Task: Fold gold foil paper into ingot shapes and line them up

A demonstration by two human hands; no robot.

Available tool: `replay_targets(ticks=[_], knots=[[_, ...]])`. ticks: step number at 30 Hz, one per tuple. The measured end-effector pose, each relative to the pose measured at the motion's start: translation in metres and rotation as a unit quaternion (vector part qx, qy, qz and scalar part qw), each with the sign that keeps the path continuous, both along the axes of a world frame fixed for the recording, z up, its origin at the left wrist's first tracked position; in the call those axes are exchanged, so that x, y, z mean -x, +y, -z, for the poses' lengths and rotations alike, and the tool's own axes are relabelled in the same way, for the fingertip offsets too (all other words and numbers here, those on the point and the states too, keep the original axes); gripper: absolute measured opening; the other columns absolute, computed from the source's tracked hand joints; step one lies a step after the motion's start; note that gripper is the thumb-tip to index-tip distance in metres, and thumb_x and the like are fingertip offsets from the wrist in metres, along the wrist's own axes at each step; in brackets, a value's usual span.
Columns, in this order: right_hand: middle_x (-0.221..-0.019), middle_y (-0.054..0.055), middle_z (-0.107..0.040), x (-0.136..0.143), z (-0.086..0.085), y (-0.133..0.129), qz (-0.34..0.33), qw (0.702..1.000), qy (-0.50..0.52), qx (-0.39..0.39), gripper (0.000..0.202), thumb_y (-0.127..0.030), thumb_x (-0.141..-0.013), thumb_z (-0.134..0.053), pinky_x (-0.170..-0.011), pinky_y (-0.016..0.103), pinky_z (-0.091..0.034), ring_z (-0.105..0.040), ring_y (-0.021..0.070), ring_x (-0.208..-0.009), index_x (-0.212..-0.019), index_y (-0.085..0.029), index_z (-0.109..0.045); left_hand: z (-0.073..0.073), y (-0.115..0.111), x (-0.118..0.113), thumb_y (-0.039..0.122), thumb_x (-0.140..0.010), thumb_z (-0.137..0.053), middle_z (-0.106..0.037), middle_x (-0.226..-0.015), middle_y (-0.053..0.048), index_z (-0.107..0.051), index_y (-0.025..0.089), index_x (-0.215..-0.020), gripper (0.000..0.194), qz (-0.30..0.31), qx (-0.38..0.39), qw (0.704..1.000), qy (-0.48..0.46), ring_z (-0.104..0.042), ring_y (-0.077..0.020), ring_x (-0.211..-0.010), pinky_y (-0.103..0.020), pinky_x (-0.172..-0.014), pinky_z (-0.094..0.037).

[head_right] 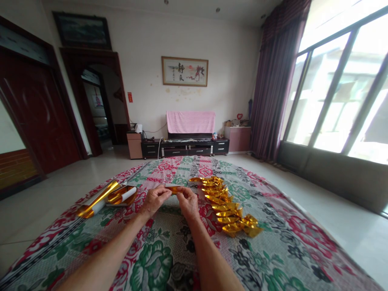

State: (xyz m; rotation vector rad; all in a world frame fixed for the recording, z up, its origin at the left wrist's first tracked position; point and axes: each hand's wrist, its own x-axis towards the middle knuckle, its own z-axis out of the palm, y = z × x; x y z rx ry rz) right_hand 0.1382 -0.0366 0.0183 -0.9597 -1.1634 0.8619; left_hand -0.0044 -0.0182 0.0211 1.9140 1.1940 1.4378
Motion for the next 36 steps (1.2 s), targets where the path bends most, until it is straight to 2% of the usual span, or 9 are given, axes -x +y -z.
replay_targets(ticks=[6,12,17,21,26,36], knots=[[-0.069,0.002,-0.066,0.001,0.002,0.003,-0.005,0.999,0.034,-0.018,0.022,-0.032,-0.059,-0.065,-0.061,0.026,-0.046,-0.056,0.0138,-0.06,-0.075,-0.017,-0.065,0.007,0.005,-0.003,0.03,-0.069,-0.058,-0.063,-0.075,-0.002,-0.067,0.016,-0.073,0.018,0.005,0.005,1.0,-0.03,-0.056,-0.0114,-0.061,-0.021,-0.057,-0.044],[-0.067,0.0,-0.064,0.001,0.005,0.006,-0.015,0.998,0.055,-0.031,0.019,-0.03,-0.058,-0.065,-0.061,0.025,-0.046,-0.056,0.0125,-0.059,-0.072,-0.018,-0.061,0.01,0.008,-0.006,0.028,-0.068,-0.059,-0.065,-0.068,0.001,-0.056,0.017,-0.084,0.02,0.018,0.059,0.995,-0.084,-0.061,-0.0124,-0.059,-0.021,-0.056,-0.046],[-0.068,0.0,-0.064,0.002,0.006,0.007,-0.018,0.997,0.062,-0.036,0.019,-0.031,-0.059,-0.064,-0.061,0.025,-0.046,-0.057,0.013,-0.061,-0.073,-0.018,-0.061,0.012,0.01,-0.009,0.026,-0.067,-0.061,-0.065,-0.088,-0.003,-0.049,0.019,-0.09,0.027,0.026,0.045,0.99,-0.134,-0.065,-0.0144,-0.069,-0.022,-0.06,-0.049],[-0.069,0.0,-0.063,0.002,0.006,0.007,-0.023,0.997,0.069,-0.037,0.019,-0.031,-0.059,-0.065,-0.061,0.024,-0.046,-0.056,0.0127,-0.062,-0.073,-0.019,-0.06,0.01,0.009,-0.011,0.025,-0.068,-0.061,-0.064,-0.095,-0.006,-0.047,0.018,-0.099,0.034,0.048,0.037,0.986,-0.154,-0.066,-0.0162,-0.076,-0.025,-0.067,-0.051],[-0.066,-0.001,-0.061,0.002,0.008,0.009,-0.017,0.995,0.082,-0.047,0.019,-0.029,-0.06,-0.065,-0.058,0.023,-0.044,-0.054,0.0108,-0.058,-0.073,-0.018,-0.057,0.009,0.008,-0.01,0.023,-0.068,-0.062,-0.064,-0.095,-0.007,-0.038,0.018,-0.123,0.06,0.039,0.049,0.984,-0.165,-0.065,-0.0152,-0.073,-0.024,-0.065,-0.051],[-0.064,-0.003,-0.058,0.001,0.016,0.017,-0.016,0.994,0.097,-0.055,0.02,-0.025,-0.06,-0.064,-0.056,0.022,-0.044,-0.051,0.009,-0.055,-0.075,-0.017,-0.053,0.015,0.015,-0.011,0.021,-0.067,-0.063,-0.066,-0.089,-0.005,-0.041,0.016,-0.125,0.062,0.054,0.085,0.972,-0.214,-0.063,-0.0137,-0.069,-0.023,-0.063,-0.05]])
